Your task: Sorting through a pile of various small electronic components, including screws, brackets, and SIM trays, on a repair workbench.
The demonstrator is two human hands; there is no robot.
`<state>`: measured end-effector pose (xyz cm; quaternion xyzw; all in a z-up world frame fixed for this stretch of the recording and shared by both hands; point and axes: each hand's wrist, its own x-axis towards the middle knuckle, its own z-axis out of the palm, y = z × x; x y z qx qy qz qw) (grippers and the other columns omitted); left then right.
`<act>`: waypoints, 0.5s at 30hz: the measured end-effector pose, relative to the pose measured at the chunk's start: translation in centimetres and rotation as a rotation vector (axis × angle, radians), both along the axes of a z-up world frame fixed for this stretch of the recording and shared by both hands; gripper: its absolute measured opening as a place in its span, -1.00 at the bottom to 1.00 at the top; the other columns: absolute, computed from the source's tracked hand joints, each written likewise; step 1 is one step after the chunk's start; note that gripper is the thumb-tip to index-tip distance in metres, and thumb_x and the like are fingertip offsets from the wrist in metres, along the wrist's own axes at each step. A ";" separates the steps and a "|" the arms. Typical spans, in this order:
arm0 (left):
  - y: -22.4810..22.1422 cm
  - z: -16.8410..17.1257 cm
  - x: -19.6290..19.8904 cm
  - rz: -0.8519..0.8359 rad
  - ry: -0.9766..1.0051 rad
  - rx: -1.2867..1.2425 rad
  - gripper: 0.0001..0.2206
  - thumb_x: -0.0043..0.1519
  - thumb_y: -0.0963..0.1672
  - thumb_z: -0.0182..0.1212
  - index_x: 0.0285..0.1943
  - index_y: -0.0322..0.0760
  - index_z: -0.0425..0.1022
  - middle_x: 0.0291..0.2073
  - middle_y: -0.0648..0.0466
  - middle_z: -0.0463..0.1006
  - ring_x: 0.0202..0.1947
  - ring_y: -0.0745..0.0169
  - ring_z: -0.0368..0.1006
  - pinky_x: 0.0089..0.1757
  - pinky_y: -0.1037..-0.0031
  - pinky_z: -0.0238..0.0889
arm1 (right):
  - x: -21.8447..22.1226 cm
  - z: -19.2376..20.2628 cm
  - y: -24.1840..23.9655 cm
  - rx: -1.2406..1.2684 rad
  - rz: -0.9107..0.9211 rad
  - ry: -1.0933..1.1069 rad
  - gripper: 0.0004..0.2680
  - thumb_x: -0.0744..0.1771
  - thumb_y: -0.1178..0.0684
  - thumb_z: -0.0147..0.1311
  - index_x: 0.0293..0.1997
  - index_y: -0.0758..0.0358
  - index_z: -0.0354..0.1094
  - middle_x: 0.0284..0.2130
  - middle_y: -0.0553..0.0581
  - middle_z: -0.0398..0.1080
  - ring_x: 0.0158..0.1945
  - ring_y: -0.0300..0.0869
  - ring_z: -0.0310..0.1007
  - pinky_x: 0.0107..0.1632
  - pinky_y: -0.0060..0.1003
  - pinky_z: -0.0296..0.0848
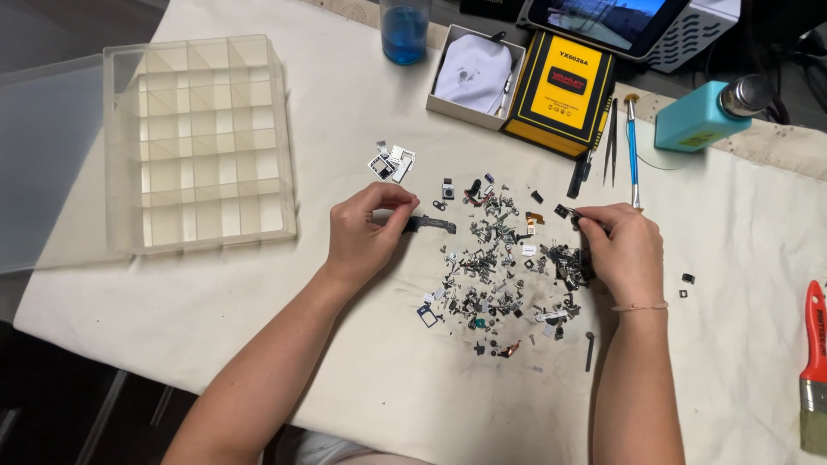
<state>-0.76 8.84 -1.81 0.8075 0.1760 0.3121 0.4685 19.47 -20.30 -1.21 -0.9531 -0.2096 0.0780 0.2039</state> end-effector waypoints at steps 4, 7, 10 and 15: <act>0.2 -0.1 0.0 0.004 -0.020 -0.012 -0.88 0.19 -0.26 0.39 -0.24 -0.17 0.58 -0.36 0.11 0.72 -0.31 0.25 0.67 -0.19 0.49 0.56 | -0.4 0.3 0.1 -0.041 0.017 -0.035 -0.87 0.38 0.10 0.18 0.00 0.05 0.60 -0.14 0.06 0.55 -0.03 0.13 0.54 0.04 0.05 0.50; 0.4 0.1 -0.1 0.002 -0.052 -0.035 -0.88 0.19 -0.27 0.38 -0.24 -0.20 0.58 -0.37 0.07 0.71 -0.30 0.19 0.67 -0.18 0.46 0.56 | -1.0 1.1 0.5 -0.040 0.031 -0.050 -0.87 0.39 0.11 0.17 0.00 0.05 0.61 -0.15 0.04 0.56 -0.04 0.11 0.55 0.04 0.03 0.50; 0.5 0.3 -0.1 -0.003 -0.034 -0.041 -0.89 0.18 -0.28 0.38 -0.25 -0.25 0.59 -0.37 0.01 0.71 -0.32 0.13 0.67 -0.17 0.43 0.57 | -1.2 1.6 0.7 -0.007 0.020 -0.043 -0.87 0.38 0.13 0.18 0.00 0.08 0.61 -0.14 0.08 0.56 -0.04 0.16 0.54 0.02 0.06 0.51; 0.7 0.1 0.0 0.005 -0.082 -0.035 -0.89 0.18 -0.27 0.39 -0.26 -0.25 0.58 -0.39 0.02 0.70 -0.34 0.14 0.67 -0.19 0.45 0.57 | -1.1 1.6 0.3 0.078 0.004 -0.043 -0.88 0.39 0.17 0.18 0.00 0.15 0.60 -0.14 0.13 0.55 -0.06 0.17 0.55 -0.05 0.01 0.52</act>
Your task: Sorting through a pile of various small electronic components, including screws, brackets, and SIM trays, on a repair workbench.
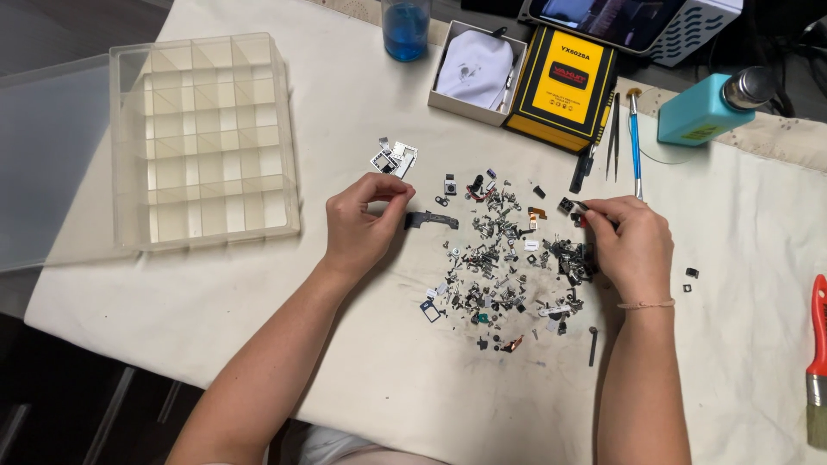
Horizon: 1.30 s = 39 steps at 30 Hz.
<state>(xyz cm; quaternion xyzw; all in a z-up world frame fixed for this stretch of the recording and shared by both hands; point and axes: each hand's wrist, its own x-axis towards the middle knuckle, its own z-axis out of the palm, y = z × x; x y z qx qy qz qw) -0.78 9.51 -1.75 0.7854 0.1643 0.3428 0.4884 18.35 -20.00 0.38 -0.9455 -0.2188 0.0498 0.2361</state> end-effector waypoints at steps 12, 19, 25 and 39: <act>2.5 -2.0 1.0 0.255 -0.077 -0.219 -0.86 0.21 -0.22 0.39 -0.13 -0.21 0.52 -0.36 0.08 0.66 -0.29 0.32 0.60 -0.16 0.51 0.51 | -3.5 3.2 7.2 0.329 0.201 -0.181 -0.87 0.38 0.28 0.22 -0.01 0.27 0.60 -0.22 0.23 0.53 -0.14 0.09 0.54 -0.12 -0.16 0.49; 3.2 -2.9 1.8 0.355 -0.154 -0.317 -0.81 0.20 -0.23 0.30 -0.05 -0.16 0.48 -0.35 0.12 0.64 -0.25 0.39 0.57 -0.18 0.57 0.47 | -5.2 0.9 17.3 0.272 0.341 -0.110 -0.89 0.37 0.20 0.17 -0.07 0.18 0.60 -0.24 0.14 0.54 -0.14 0.05 0.54 -0.08 -0.07 0.53; 3.4 -3.0 2.4 0.362 -0.124 -0.344 -0.83 0.20 -0.22 0.31 -0.07 -0.17 0.50 -0.36 0.12 0.64 -0.23 0.35 0.57 -0.15 0.53 0.46 | -5.7 0.2 20.9 0.174 0.312 -0.095 -0.88 0.39 0.12 0.14 -0.02 0.07 0.58 -0.21 0.00 0.52 -0.06 -0.08 0.52 0.01 -0.08 0.53; 1.1 -0.1 1.2 0.264 0.015 0.103 -0.79 0.19 -0.19 0.34 -0.02 -0.15 0.49 0.02 0.08 0.49 -0.15 0.13 0.53 -0.06 0.30 0.47 | -5.9 -0.4 3.2 0.276 0.226 -0.358 -0.80 0.41 0.23 0.20 0.17 0.30 0.54 -0.15 0.29 0.51 0.00 0.20 0.51 0.06 0.00 0.47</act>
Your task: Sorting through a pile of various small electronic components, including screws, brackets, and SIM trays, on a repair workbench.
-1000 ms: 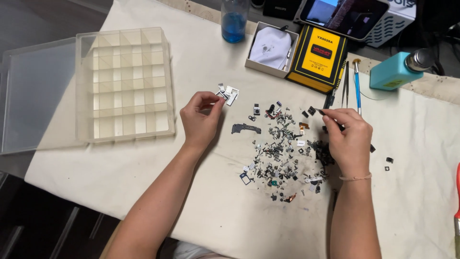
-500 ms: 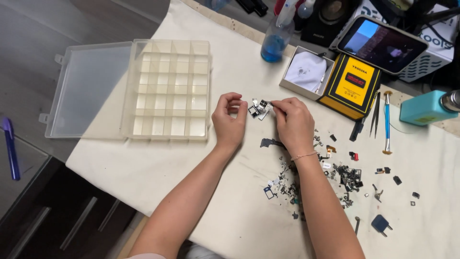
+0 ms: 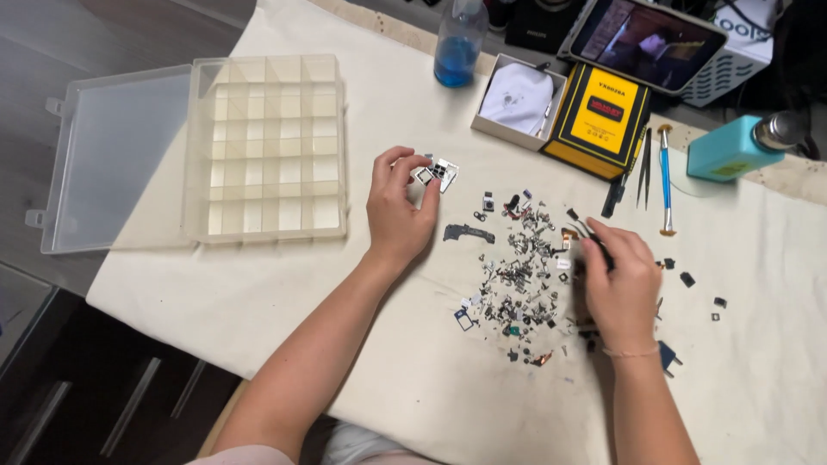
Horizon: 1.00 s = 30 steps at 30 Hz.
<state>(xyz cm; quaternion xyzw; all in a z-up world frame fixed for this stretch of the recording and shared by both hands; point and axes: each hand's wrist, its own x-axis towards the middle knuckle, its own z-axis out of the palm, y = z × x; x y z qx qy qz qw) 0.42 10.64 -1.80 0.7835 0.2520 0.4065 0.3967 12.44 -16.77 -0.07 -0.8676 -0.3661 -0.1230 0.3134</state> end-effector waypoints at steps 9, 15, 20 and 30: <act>-2.2 0.5 -1.5 -0.193 0.495 0.033 -0.75 0.15 0.01 0.30 -0.07 -0.08 0.54 0.06 0.11 0.27 -0.36 0.11 0.51 -0.40 0.15 0.37 | -2.4 -1.8 -8.0 0.106 -0.081 -0.018 -0.86 0.45 0.35 0.13 0.14 0.51 0.52 -0.04 0.37 0.49 0.04 0.05 0.48 0.18 -0.13 0.45; -3.3 1.9 -2.4 -0.249 0.653 0.027 -0.66 0.15 0.02 0.36 0.00 -0.16 0.49 0.05 0.08 0.27 -0.23 0.12 0.58 -0.35 0.14 0.42 | -1.8 -2.3 -9.9 0.145 -0.126 -0.030 -0.86 0.47 0.34 0.13 0.17 0.49 0.53 -0.01 0.39 0.49 0.08 0.05 0.48 0.07 -0.16 0.47; -3.0 -0.7 -1.9 -0.241 0.506 0.198 -0.60 0.09 -0.06 0.42 0.09 -0.19 0.49 0.17 -0.07 0.27 0.00 -0.13 0.38 -0.17 0.07 0.35 | -1.9 -2.1 -10.0 0.143 -0.120 -0.031 -0.86 0.47 0.36 0.14 0.17 0.50 0.53 -0.02 0.39 0.49 0.05 0.06 0.49 0.13 -0.13 0.46; -2.8 -1.6 -1.1 -0.249 0.331 0.325 -0.57 0.15 -0.12 0.33 0.21 -0.24 0.40 0.40 -0.25 0.14 0.46 -0.40 -0.07 0.30 -0.14 0.02 | -2.4 -1.1 -9.1 0.123 -0.095 0.014 -0.86 0.44 0.34 0.13 0.12 0.47 0.52 -0.04 0.34 0.50 0.04 0.02 0.51 0.13 -0.19 0.48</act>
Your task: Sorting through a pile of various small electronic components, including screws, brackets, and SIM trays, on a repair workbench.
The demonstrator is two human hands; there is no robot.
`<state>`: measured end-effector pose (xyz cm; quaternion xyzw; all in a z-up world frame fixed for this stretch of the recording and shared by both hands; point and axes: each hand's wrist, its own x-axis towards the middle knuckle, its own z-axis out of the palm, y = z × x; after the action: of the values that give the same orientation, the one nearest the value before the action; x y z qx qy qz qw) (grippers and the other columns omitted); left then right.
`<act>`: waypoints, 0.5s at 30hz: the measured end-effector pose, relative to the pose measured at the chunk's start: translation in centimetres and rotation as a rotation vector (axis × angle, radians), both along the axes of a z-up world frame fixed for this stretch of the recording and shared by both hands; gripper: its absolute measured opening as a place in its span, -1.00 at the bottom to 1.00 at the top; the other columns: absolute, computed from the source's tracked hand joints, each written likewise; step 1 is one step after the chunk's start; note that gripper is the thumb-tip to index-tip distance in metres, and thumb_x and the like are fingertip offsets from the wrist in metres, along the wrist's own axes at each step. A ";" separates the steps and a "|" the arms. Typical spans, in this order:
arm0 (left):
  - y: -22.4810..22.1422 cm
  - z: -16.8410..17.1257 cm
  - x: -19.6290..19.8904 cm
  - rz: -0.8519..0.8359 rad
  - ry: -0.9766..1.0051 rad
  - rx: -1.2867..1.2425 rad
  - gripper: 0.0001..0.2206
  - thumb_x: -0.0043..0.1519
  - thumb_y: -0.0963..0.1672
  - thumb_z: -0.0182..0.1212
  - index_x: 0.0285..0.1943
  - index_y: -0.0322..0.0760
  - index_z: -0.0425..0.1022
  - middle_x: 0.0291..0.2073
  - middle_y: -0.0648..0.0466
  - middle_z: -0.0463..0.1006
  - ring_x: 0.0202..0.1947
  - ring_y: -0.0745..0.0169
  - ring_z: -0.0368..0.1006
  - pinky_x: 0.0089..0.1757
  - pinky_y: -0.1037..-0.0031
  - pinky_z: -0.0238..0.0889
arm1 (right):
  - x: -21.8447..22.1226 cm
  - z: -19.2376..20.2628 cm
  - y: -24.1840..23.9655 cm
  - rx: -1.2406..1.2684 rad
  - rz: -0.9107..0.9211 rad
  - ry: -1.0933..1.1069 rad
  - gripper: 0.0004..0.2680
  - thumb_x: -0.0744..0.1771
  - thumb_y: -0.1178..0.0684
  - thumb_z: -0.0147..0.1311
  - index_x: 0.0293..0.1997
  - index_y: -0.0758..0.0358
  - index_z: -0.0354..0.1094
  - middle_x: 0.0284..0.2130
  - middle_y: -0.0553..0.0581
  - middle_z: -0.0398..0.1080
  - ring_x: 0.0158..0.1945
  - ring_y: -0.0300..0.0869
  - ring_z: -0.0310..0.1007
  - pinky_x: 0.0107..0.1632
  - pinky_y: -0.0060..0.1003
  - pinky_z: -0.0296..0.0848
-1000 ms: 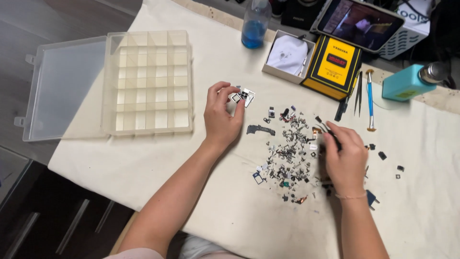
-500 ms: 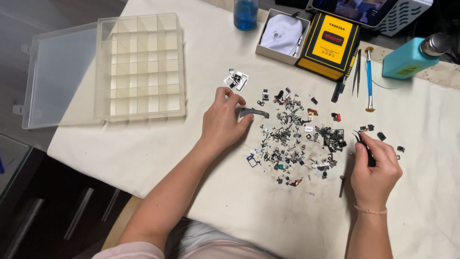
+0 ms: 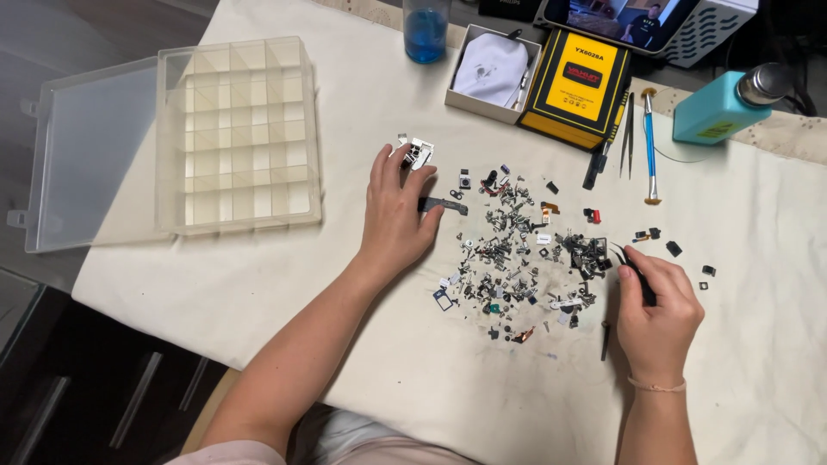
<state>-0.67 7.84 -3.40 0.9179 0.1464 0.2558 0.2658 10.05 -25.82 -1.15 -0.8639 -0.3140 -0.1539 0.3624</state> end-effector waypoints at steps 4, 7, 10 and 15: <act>-0.3 0.9 -0.1 -0.015 -0.057 0.027 -0.62 0.18 -0.18 0.32 0.19 -0.30 0.41 0.37 -0.25 0.18 0.47 -0.42 -0.06 0.32 -0.12 0.02 | -0.1 0.4 0.2 -0.021 -0.007 -0.001 -0.86 0.44 0.32 0.11 0.11 0.45 0.53 -0.04 0.32 0.51 0.03 0.01 0.52 0.14 -0.18 0.48; -2.0 2.4 -0.4 -0.197 0.019 -0.005 -0.64 0.27 -0.11 0.21 0.24 -0.29 0.43 0.38 -0.14 0.35 0.44 -0.19 0.17 0.36 -0.06 0.01 | -0.2 0.4 0.2 -0.015 -0.009 0.017 -0.86 0.44 0.31 0.11 0.11 0.44 0.53 -0.05 0.31 0.51 0.04 0.00 0.51 0.11 -0.20 0.47; -4.0 2.6 -0.6 -0.476 0.119 -0.015 -0.60 0.37 0.02 -0.01 0.26 -0.26 0.47 0.40 -0.12 0.33 0.44 -0.12 0.16 0.34 -0.05 0.01 | -0.3 0.7 0.3 -0.020 0.003 0.045 -0.86 0.44 0.29 0.11 0.10 0.45 0.53 -0.04 0.31 0.51 0.03 -0.02 0.51 0.07 -0.23 0.48; -6.3 0.4 -1.0 -0.801 0.120 0.022 -0.51 0.38 0.08 0.02 0.37 -0.25 0.39 0.39 -0.06 0.38 0.46 -0.04 0.19 0.39 0.03 -0.09 | -0.8 1.8 1.1 0.099 0.053 0.364 -0.84 0.33 0.25 0.22 -0.02 0.20 0.60 -0.30 0.17 0.57 -0.18 -0.04 0.59 -0.08 -0.21 0.54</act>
<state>-1.66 1.51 -3.03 0.9183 -0.2106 0.0796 0.3257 9.21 -24.67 0.64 -0.8500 -0.2580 -0.0008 0.4593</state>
